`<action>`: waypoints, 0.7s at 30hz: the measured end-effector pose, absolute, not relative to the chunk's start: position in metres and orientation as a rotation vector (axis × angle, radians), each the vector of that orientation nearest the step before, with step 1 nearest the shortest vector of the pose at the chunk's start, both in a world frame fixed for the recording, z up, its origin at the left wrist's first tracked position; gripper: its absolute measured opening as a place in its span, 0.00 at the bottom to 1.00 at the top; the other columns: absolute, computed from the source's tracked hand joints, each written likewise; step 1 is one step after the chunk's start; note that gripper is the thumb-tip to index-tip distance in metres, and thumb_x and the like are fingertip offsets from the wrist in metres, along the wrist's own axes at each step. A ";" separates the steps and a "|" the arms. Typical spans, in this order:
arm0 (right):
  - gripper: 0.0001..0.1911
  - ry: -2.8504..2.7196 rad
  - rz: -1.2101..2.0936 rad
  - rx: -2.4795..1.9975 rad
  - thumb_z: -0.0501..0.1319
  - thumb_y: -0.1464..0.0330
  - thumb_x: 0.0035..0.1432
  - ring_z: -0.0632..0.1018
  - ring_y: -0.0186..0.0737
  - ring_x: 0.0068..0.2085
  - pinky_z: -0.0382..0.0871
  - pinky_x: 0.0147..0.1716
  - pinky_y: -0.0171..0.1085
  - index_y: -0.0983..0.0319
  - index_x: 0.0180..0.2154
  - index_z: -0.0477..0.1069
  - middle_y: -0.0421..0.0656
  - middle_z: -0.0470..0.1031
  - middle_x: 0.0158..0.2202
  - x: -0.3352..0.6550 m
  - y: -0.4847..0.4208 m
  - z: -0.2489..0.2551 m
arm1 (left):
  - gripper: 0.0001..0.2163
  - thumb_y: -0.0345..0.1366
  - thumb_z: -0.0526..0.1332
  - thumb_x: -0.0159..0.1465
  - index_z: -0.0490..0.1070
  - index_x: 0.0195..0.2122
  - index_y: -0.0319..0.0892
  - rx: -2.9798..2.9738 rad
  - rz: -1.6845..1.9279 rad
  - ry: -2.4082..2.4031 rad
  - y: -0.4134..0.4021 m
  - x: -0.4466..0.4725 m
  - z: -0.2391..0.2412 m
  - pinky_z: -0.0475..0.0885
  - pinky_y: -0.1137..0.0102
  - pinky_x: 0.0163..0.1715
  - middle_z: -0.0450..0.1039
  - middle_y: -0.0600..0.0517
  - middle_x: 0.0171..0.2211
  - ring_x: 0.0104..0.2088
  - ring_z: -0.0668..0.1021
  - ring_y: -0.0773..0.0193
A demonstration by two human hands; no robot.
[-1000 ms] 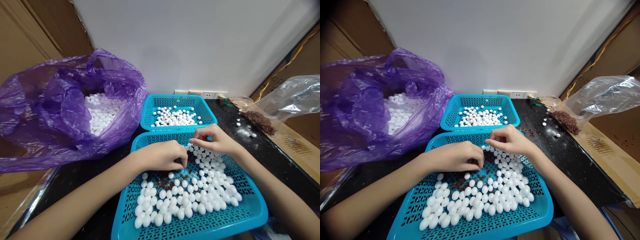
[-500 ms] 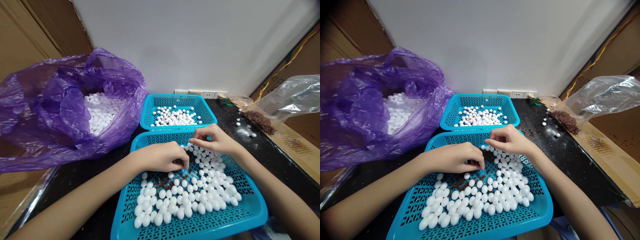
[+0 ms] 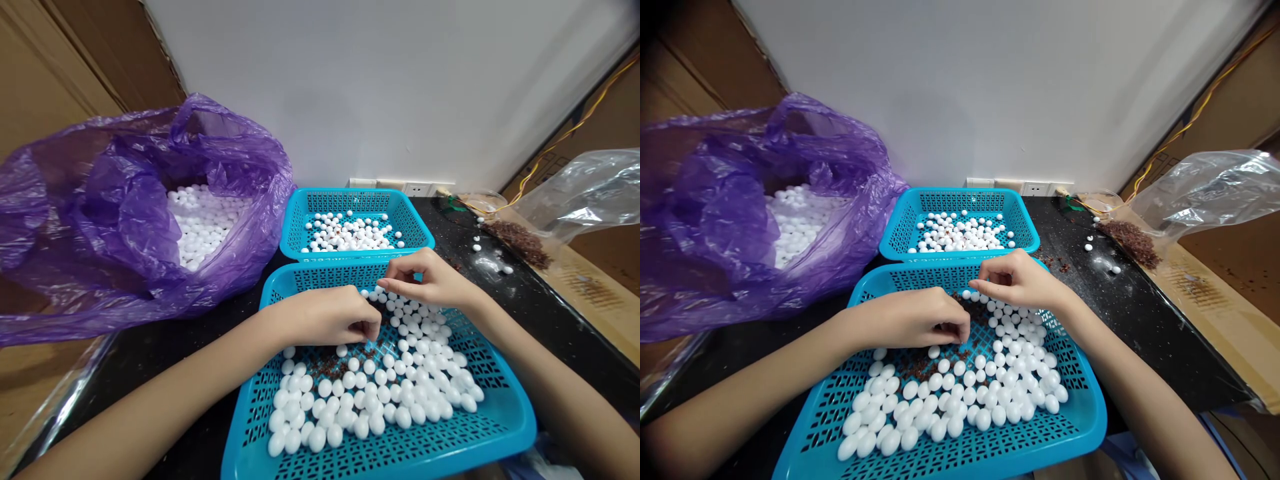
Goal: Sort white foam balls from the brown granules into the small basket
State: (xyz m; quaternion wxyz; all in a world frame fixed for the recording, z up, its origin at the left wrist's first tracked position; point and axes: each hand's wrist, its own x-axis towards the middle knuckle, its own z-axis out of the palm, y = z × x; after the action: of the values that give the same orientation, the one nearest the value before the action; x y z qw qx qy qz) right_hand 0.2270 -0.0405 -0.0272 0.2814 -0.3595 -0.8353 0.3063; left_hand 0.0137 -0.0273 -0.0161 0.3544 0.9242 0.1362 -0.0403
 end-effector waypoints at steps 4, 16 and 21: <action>0.16 -2.249 0.813 -0.965 0.57 0.63 0.62 0.60 0.30 0.19 0.52 0.18 0.32 0.63 0.23 0.66 0.35 0.62 0.16 0.227 -0.041 -0.027 | 0.09 0.23 0.56 0.58 0.72 0.34 0.41 2.406 -0.076 0.347 -0.027 0.013 -0.013 0.66 0.75 0.30 0.75 0.54 0.31 0.31 0.75 0.69; 0.17 -2.252 0.821 -0.965 0.57 0.63 0.62 0.59 0.30 0.19 0.51 0.18 0.32 0.63 0.23 0.66 0.35 0.61 0.16 0.228 -0.041 -0.027 | 0.04 0.30 0.60 0.55 0.74 0.27 0.42 2.626 -0.179 0.416 -0.028 0.014 -0.013 0.64 0.75 0.28 0.71 0.55 0.25 0.30 0.73 0.67; 0.16 -2.247 0.830 -0.966 0.58 0.64 0.61 0.59 0.30 0.18 0.52 0.18 0.31 0.63 0.23 0.66 0.35 0.61 0.16 0.227 -0.042 -0.026 | 0.05 0.29 0.60 0.57 0.76 0.30 0.43 2.620 -0.198 0.402 -0.028 0.014 -0.010 0.64 0.75 0.29 0.72 0.55 0.27 0.31 0.74 0.68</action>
State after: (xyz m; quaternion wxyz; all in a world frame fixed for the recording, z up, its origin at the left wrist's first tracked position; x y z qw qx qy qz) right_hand 0.2268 -0.0421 -0.0256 0.2757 -0.3596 -0.8361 0.3091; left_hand 0.0138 -0.0281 -0.0104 0.2394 0.9570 0.1468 -0.0723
